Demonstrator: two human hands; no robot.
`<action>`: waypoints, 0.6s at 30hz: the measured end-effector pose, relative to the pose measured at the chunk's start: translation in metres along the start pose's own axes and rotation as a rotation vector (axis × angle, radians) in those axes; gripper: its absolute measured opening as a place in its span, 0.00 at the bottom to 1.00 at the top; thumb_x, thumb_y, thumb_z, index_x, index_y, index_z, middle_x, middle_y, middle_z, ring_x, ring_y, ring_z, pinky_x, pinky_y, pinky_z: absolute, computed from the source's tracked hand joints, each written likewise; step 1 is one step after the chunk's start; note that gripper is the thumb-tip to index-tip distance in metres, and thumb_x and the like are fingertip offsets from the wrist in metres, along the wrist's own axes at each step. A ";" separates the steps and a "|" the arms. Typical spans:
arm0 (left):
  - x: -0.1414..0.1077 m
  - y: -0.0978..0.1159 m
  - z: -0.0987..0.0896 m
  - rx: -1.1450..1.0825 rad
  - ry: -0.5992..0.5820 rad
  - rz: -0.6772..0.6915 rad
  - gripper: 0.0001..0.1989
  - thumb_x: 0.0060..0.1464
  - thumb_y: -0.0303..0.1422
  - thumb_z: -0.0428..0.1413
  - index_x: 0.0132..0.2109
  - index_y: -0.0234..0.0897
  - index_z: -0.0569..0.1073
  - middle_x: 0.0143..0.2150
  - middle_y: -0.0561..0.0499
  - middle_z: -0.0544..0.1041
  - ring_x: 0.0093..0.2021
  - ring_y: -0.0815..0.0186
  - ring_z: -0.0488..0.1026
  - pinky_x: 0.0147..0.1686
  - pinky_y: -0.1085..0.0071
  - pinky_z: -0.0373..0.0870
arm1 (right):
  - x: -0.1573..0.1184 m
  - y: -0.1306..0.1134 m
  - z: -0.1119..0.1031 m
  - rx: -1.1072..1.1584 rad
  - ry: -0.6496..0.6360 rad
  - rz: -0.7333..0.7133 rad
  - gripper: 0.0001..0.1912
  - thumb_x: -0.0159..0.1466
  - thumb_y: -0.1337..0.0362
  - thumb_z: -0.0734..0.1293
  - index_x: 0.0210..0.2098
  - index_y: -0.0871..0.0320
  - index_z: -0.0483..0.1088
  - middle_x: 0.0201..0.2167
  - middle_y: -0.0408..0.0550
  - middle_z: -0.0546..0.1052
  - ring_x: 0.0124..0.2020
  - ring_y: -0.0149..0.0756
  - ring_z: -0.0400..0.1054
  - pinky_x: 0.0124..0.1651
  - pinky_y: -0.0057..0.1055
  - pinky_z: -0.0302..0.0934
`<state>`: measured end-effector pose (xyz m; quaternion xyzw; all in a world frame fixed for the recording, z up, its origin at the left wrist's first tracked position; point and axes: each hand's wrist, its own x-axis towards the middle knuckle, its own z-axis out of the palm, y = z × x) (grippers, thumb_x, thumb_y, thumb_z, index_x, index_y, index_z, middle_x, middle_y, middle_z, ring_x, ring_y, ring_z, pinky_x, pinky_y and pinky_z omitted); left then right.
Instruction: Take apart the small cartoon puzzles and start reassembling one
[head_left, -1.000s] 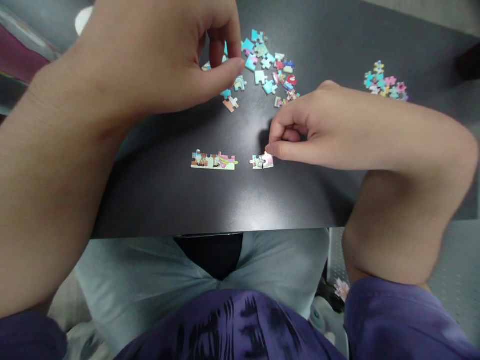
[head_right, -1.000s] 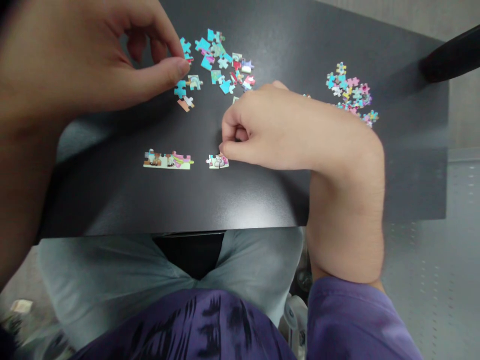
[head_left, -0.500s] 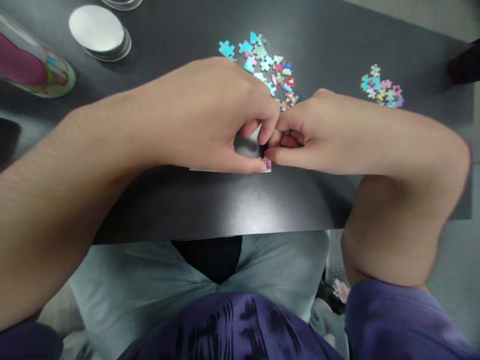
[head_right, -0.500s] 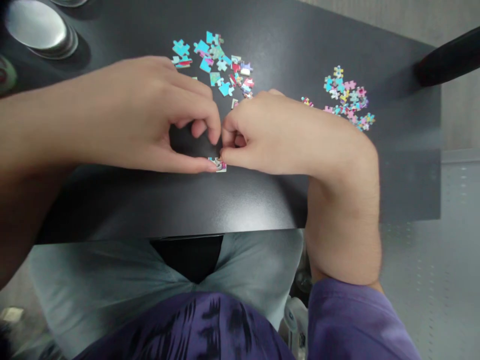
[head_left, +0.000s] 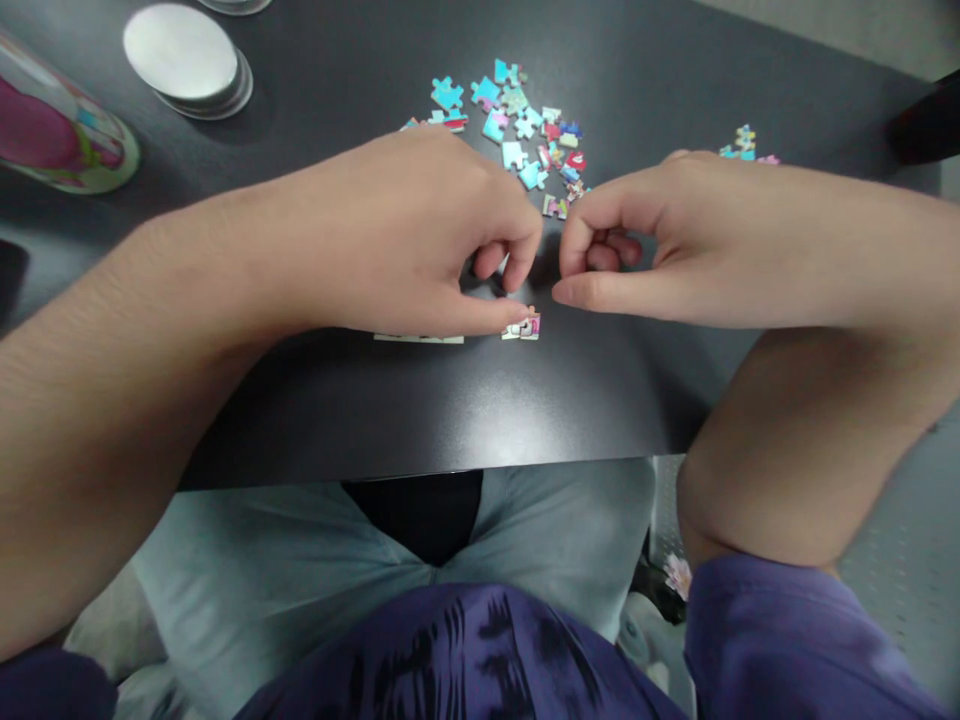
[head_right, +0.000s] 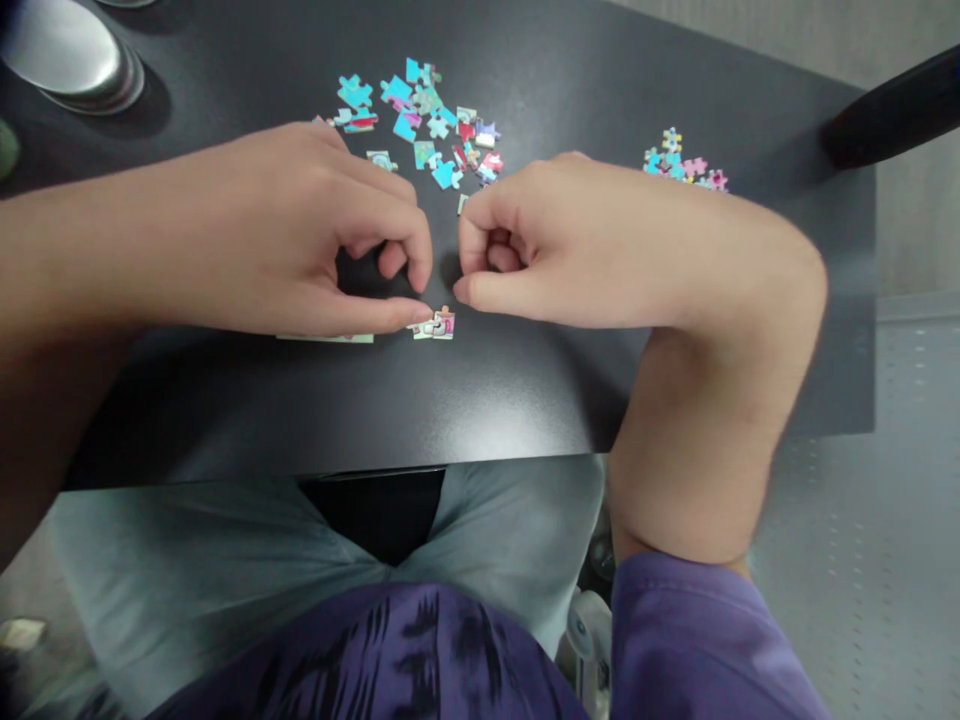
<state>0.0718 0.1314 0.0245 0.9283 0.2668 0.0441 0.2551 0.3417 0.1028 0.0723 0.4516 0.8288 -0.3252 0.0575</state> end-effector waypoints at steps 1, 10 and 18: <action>0.000 -0.002 -0.001 -0.006 0.000 -0.002 0.09 0.66 0.47 0.74 0.43 0.50 0.89 0.39 0.52 0.89 0.45 0.49 0.87 0.65 0.48 0.80 | 0.000 0.001 0.001 0.006 -0.005 0.005 0.09 0.75 0.60 0.79 0.37 0.48 0.81 0.30 0.40 0.82 0.29 0.40 0.72 0.38 0.45 0.61; 0.001 -0.006 -0.003 -0.028 -0.037 -0.076 0.05 0.61 0.41 0.77 0.43 0.54 0.91 0.40 0.54 0.88 0.50 0.49 0.89 0.61 0.55 0.78 | 0.014 0.006 0.012 0.003 -0.039 0.001 0.12 0.73 0.49 0.85 0.41 0.46 0.85 0.33 0.41 0.83 0.33 0.43 0.74 0.38 0.44 0.59; 0.003 -0.003 -0.002 -0.078 -0.022 -0.126 0.14 0.61 0.53 0.77 0.44 0.52 0.90 0.45 0.51 0.91 0.58 0.45 0.87 0.67 0.55 0.80 | 0.015 0.001 0.009 0.005 -0.021 0.044 0.12 0.70 0.47 0.86 0.42 0.43 0.85 0.34 0.41 0.84 0.35 0.47 0.75 0.39 0.47 0.64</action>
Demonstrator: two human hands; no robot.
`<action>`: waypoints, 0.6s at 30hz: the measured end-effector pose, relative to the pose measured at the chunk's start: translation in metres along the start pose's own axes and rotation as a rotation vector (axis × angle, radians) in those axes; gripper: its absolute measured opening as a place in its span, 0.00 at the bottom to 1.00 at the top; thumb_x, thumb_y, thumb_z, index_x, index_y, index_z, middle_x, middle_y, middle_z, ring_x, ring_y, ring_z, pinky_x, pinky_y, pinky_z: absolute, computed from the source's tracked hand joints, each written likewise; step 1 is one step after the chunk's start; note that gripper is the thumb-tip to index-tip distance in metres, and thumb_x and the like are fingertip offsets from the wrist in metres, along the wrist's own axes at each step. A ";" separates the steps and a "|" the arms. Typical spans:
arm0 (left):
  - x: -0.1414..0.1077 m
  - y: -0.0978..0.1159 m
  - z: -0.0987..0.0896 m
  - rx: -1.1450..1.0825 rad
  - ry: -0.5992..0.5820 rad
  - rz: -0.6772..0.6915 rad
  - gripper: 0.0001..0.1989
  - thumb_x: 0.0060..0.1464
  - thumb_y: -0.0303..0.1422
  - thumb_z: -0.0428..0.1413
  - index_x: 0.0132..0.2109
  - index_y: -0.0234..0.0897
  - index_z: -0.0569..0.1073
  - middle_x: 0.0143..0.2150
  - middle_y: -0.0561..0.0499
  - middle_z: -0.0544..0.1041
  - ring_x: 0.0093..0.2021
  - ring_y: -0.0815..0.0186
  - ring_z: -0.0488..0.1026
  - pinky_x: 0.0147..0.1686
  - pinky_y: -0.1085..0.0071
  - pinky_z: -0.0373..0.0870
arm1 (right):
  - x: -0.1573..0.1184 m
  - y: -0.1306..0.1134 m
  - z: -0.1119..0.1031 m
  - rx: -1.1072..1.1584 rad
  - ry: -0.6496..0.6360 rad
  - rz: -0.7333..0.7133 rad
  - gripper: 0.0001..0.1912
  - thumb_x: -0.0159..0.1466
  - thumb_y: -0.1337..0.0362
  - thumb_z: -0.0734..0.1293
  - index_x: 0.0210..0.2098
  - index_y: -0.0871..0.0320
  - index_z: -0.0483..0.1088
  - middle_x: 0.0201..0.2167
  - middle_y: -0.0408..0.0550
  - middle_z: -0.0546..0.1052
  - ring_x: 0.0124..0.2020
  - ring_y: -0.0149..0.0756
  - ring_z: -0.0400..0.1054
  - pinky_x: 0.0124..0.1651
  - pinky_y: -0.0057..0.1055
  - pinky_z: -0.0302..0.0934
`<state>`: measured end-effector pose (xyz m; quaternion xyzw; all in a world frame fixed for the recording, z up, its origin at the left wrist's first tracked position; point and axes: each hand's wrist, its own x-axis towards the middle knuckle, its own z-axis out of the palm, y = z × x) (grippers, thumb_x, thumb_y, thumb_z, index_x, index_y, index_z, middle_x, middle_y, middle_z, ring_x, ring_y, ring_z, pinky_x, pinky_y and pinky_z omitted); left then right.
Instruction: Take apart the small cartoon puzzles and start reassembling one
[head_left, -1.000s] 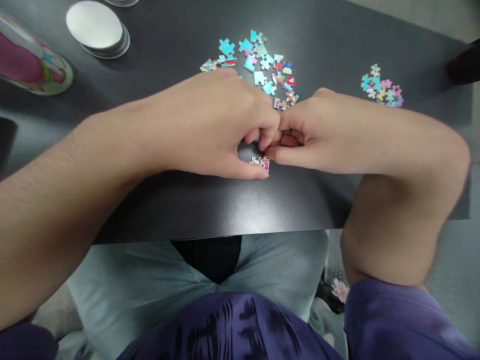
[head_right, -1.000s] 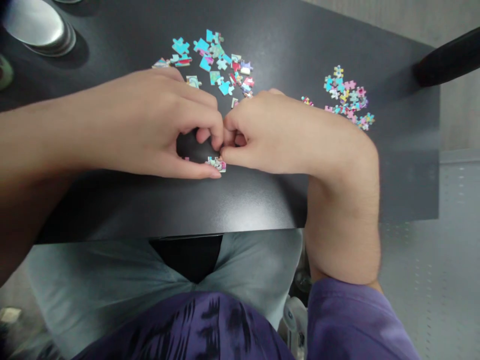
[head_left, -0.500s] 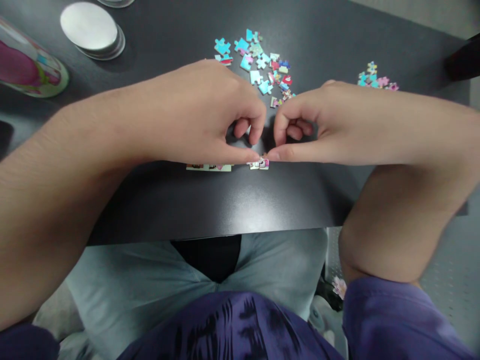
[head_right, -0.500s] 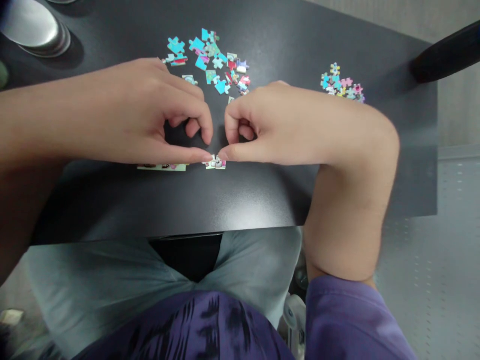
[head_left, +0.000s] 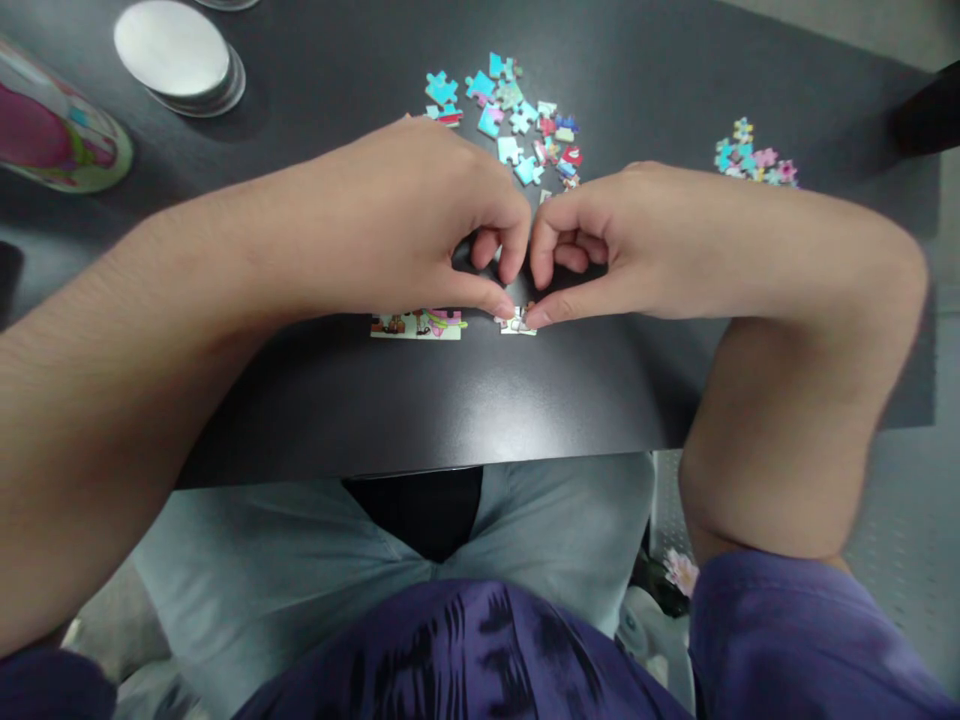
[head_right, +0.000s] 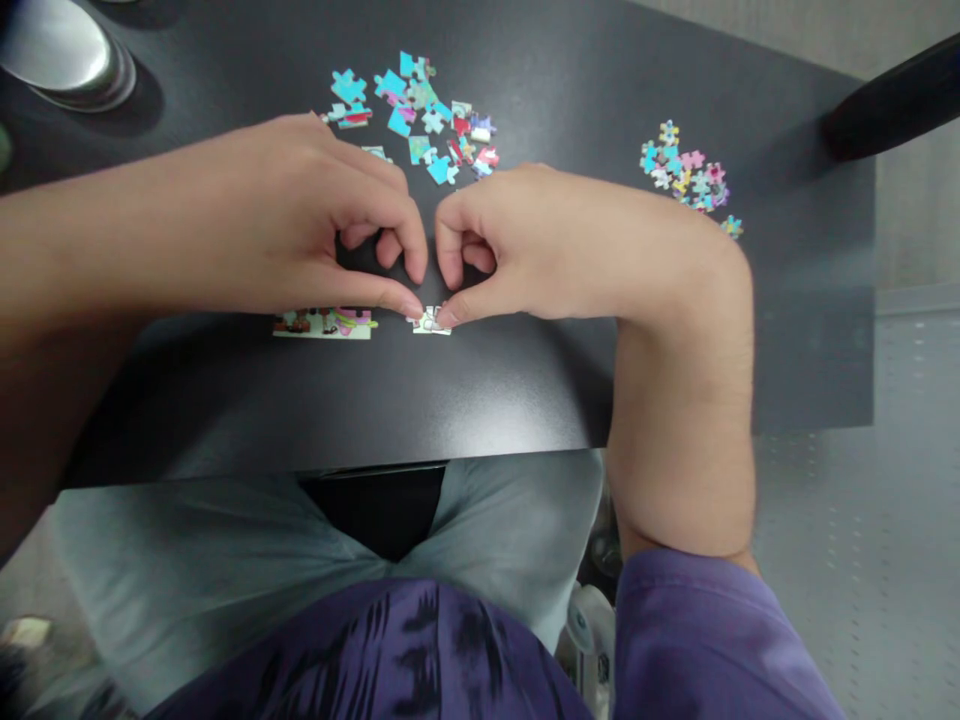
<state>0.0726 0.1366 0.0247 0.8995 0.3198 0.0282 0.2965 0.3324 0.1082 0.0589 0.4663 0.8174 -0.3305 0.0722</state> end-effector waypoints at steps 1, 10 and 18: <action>0.000 -0.001 0.001 -0.033 0.004 0.004 0.15 0.61 0.55 0.76 0.44 0.53 0.90 0.45 0.51 0.91 0.59 0.45 0.87 0.67 0.55 0.80 | 0.000 0.000 0.000 -0.004 0.003 0.013 0.11 0.70 0.48 0.85 0.42 0.42 0.84 0.35 0.42 0.84 0.36 0.47 0.76 0.39 0.47 0.65; 0.001 -0.005 0.004 0.080 0.036 0.071 0.13 0.60 0.48 0.81 0.44 0.52 0.89 0.44 0.53 0.90 0.47 0.50 0.87 0.55 0.55 0.74 | 0.001 0.001 -0.001 0.009 0.014 0.018 0.11 0.72 0.49 0.83 0.42 0.43 0.83 0.34 0.42 0.83 0.37 0.47 0.76 0.40 0.48 0.65; 0.001 -0.001 0.002 0.055 0.029 0.055 0.10 0.61 0.46 0.78 0.45 0.53 0.89 0.45 0.51 0.92 0.54 0.45 0.88 0.63 0.51 0.80 | -0.001 -0.005 0.001 0.050 0.029 0.014 0.11 0.69 0.48 0.83 0.41 0.42 0.82 0.33 0.42 0.82 0.35 0.48 0.73 0.40 0.50 0.62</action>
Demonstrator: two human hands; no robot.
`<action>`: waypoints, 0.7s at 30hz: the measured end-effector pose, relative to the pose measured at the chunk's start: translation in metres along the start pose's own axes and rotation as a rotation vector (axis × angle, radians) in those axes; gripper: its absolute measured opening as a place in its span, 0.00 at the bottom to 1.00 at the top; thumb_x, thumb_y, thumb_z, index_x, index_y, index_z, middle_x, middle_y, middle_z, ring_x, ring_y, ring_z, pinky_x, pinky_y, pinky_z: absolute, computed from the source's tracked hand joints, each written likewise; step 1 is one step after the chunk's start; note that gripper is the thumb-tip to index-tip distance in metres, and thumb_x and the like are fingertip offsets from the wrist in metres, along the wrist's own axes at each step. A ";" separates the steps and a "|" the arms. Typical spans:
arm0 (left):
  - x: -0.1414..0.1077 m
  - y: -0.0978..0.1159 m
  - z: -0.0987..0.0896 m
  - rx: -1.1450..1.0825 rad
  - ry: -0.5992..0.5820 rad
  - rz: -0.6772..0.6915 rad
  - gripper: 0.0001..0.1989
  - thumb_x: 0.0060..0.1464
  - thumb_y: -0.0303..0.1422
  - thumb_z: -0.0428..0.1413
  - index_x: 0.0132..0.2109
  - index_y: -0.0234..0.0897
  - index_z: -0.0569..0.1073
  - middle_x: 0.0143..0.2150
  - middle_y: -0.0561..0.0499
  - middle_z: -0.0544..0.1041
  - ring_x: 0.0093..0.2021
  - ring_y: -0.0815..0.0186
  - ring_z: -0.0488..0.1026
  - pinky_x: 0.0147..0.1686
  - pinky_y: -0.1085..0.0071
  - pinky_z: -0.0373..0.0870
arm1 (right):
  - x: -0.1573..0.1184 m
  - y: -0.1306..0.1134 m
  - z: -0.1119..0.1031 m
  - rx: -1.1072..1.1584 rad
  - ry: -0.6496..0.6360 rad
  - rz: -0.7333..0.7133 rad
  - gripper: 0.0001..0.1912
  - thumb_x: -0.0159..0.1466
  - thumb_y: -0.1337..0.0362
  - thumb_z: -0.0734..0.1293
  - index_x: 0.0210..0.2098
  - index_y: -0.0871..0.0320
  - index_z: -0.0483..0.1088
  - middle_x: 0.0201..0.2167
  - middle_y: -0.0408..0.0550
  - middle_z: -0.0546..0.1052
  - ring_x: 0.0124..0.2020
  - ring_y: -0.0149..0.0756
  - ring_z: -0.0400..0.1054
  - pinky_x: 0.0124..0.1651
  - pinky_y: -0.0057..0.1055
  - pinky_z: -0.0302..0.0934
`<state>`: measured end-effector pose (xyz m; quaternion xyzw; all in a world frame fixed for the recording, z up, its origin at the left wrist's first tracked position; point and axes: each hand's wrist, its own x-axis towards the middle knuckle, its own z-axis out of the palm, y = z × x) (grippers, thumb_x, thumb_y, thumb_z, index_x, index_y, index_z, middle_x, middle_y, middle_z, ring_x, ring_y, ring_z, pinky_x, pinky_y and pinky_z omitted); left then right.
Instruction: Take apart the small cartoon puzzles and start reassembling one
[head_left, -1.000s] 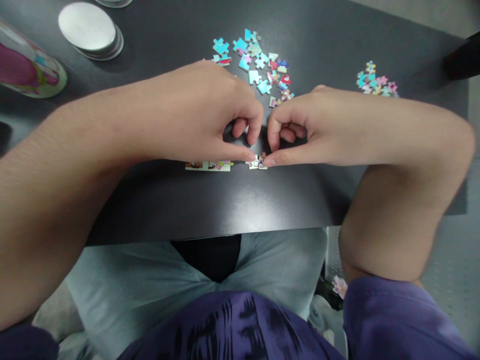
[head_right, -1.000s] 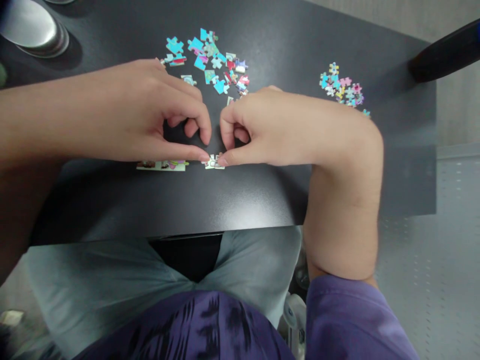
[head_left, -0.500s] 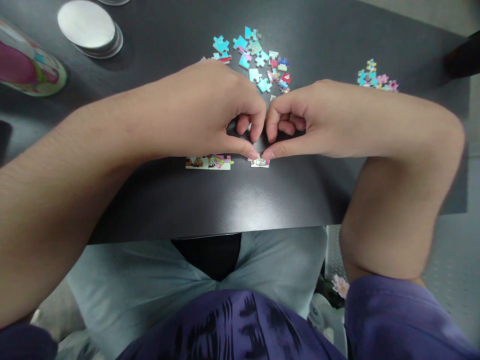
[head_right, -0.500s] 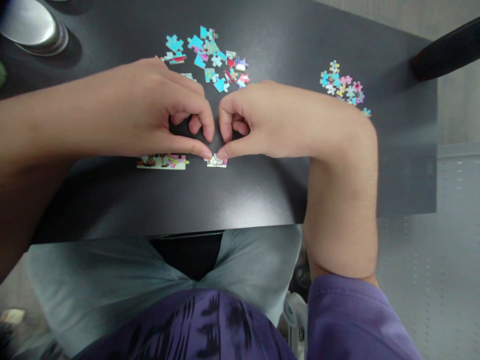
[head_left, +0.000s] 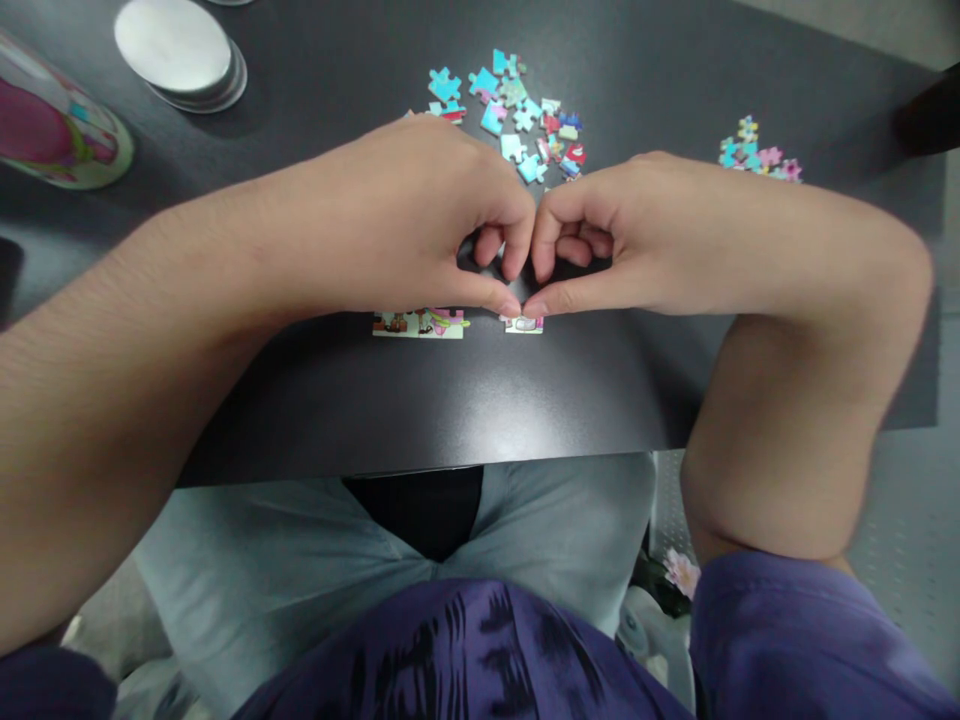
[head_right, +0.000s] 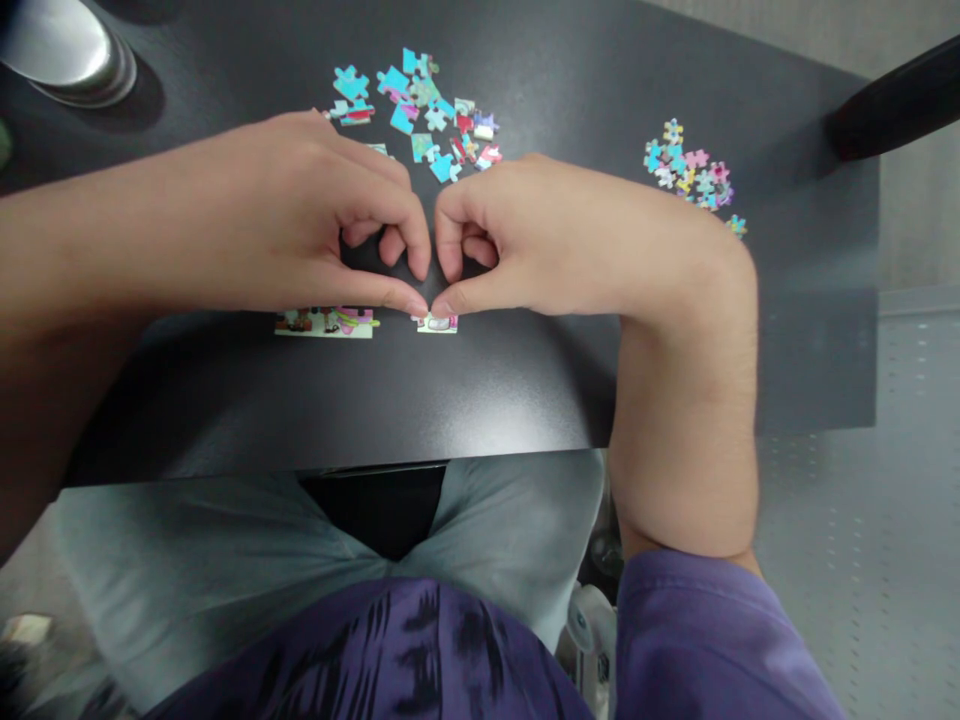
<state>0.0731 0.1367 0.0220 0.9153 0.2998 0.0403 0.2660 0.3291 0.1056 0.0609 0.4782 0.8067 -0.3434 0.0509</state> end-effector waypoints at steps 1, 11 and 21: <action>0.000 0.000 0.001 -0.013 0.001 -0.007 0.10 0.61 0.46 0.78 0.45 0.53 0.90 0.45 0.51 0.91 0.55 0.45 0.88 0.63 0.51 0.80 | 0.001 0.000 0.000 -0.005 -0.005 0.005 0.11 0.69 0.49 0.83 0.41 0.43 0.82 0.33 0.42 0.82 0.35 0.48 0.73 0.40 0.49 0.61; -0.014 0.002 -0.021 0.033 0.110 -0.050 0.20 0.73 0.48 0.56 0.50 0.42 0.89 0.47 0.45 0.89 0.49 0.50 0.84 0.63 0.50 0.76 | -0.006 0.002 -0.011 0.051 0.211 0.046 0.10 0.76 0.51 0.80 0.44 0.46 0.80 0.34 0.44 0.78 0.37 0.45 0.69 0.44 0.44 0.59; -0.026 -0.037 -0.032 0.164 0.296 -0.216 0.22 0.77 0.54 0.53 0.54 0.46 0.83 0.57 0.37 0.87 0.53 0.45 0.78 0.60 0.42 0.75 | 0.000 0.037 -0.018 0.007 0.562 0.143 0.05 0.73 0.65 0.78 0.41 0.50 0.79 0.33 0.46 0.75 0.41 0.46 0.71 0.46 0.44 0.62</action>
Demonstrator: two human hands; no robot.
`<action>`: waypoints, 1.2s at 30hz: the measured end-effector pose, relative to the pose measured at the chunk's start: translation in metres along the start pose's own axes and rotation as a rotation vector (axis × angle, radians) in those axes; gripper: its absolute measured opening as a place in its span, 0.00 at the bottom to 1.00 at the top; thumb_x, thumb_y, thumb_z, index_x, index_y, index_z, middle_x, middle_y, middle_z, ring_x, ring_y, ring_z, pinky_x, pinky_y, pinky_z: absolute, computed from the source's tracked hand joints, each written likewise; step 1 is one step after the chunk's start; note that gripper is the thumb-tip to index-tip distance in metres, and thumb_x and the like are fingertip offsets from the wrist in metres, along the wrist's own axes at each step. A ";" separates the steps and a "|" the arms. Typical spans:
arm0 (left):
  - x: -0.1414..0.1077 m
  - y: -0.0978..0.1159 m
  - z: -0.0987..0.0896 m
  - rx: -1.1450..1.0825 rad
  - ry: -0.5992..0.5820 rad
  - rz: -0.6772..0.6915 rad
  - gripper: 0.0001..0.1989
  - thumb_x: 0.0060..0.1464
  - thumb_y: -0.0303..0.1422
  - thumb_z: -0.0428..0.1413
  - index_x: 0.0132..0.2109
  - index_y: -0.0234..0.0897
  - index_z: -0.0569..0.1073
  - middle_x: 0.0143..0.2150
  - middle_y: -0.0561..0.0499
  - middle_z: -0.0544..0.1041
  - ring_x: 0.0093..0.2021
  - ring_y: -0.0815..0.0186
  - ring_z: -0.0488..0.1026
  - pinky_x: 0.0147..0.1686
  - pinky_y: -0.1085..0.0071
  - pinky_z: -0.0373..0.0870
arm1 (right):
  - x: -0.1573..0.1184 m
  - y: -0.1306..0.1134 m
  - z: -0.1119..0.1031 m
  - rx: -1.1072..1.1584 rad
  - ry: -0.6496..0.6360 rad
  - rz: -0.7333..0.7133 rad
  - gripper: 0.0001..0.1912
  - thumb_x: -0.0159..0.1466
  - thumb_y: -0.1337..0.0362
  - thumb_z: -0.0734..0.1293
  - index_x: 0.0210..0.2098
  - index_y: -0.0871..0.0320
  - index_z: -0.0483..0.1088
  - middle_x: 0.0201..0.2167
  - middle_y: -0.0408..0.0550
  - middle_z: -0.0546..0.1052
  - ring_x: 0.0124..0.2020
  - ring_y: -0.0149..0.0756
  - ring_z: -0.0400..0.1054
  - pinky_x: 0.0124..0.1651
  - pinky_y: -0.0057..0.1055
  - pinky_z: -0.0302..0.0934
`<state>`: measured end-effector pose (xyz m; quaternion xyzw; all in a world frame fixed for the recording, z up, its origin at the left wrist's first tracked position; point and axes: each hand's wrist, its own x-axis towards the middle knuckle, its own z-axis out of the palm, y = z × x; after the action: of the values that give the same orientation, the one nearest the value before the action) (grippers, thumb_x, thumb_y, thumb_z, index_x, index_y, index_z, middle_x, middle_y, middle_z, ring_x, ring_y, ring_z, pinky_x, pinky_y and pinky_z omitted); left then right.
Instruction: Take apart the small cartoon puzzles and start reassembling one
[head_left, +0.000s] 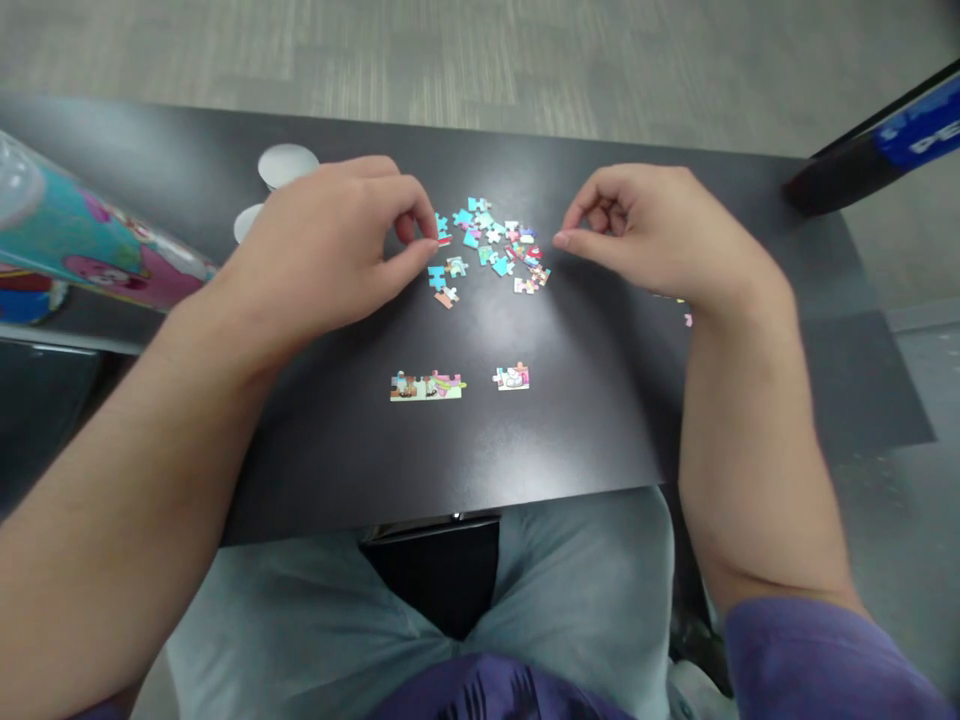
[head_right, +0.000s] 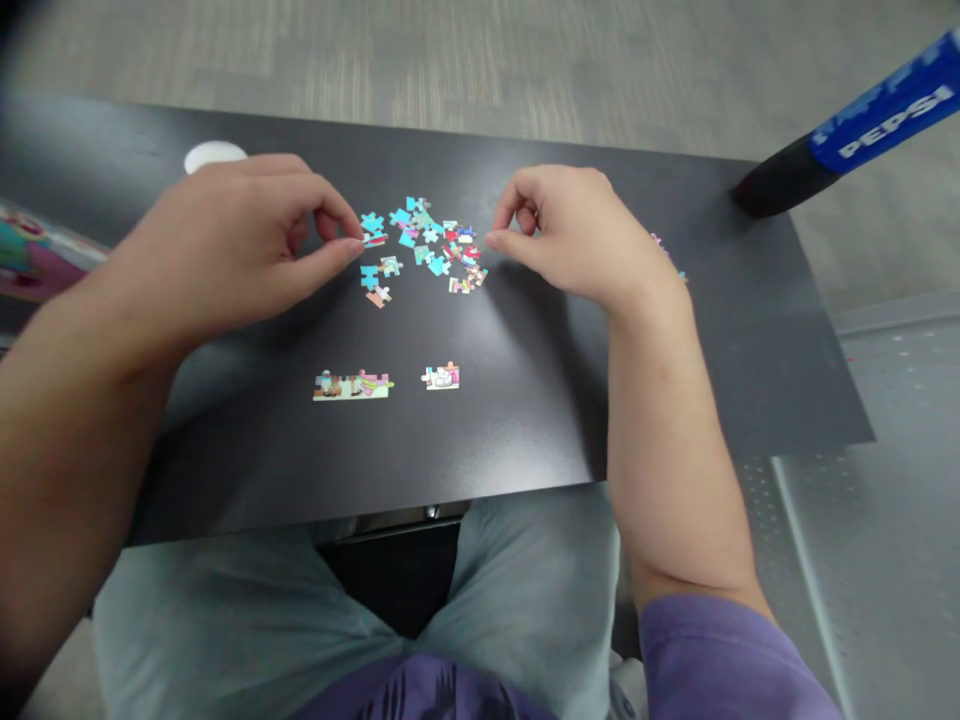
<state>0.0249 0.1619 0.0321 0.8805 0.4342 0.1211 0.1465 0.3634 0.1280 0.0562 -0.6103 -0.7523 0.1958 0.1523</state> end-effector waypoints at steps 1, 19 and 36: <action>0.000 -0.003 -0.001 -0.005 0.003 -0.004 0.21 0.77 0.54 0.54 0.54 0.46 0.83 0.57 0.38 0.88 0.53 0.45 0.78 0.59 0.42 0.76 | 0.001 0.003 0.000 -0.004 -0.006 -0.008 0.04 0.74 0.64 0.77 0.42 0.49 0.80 0.33 0.46 0.75 0.40 0.47 0.71 0.45 0.44 0.62; 0.000 -0.033 0.013 -0.166 0.106 -0.076 0.12 0.68 0.50 0.69 0.51 0.55 0.92 0.45 0.46 0.91 0.57 0.40 0.89 0.54 0.47 0.87 | 0.009 0.006 0.017 -0.044 -0.108 -0.180 0.05 0.73 0.53 0.76 0.42 0.44 0.81 0.37 0.48 0.83 0.39 0.49 0.73 0.49 0.51 0.64; 0.003 -0.029 0.014 -0.155 0.047 -0.052 0.09 0.68 0.50 0.70 0.46 0.56 0.91 0.40 0.49 0.90 0.51 0.44 0.90 0.53 0.48 0.87 | 0.009 0.008 0.013 0.042 -0.188 -0.150 0.07 0.67 0.49 0.79 0.38 0.40 0.81 0.34 0.47 0.85 0.42 0.54 0.74 0.51 0.55 0.62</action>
<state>0.0100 0.1791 0.0084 0.8519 0.4496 0.1712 0.2070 0.3624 0.1369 0.0414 -0.5281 -0.8025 0.2559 0.1078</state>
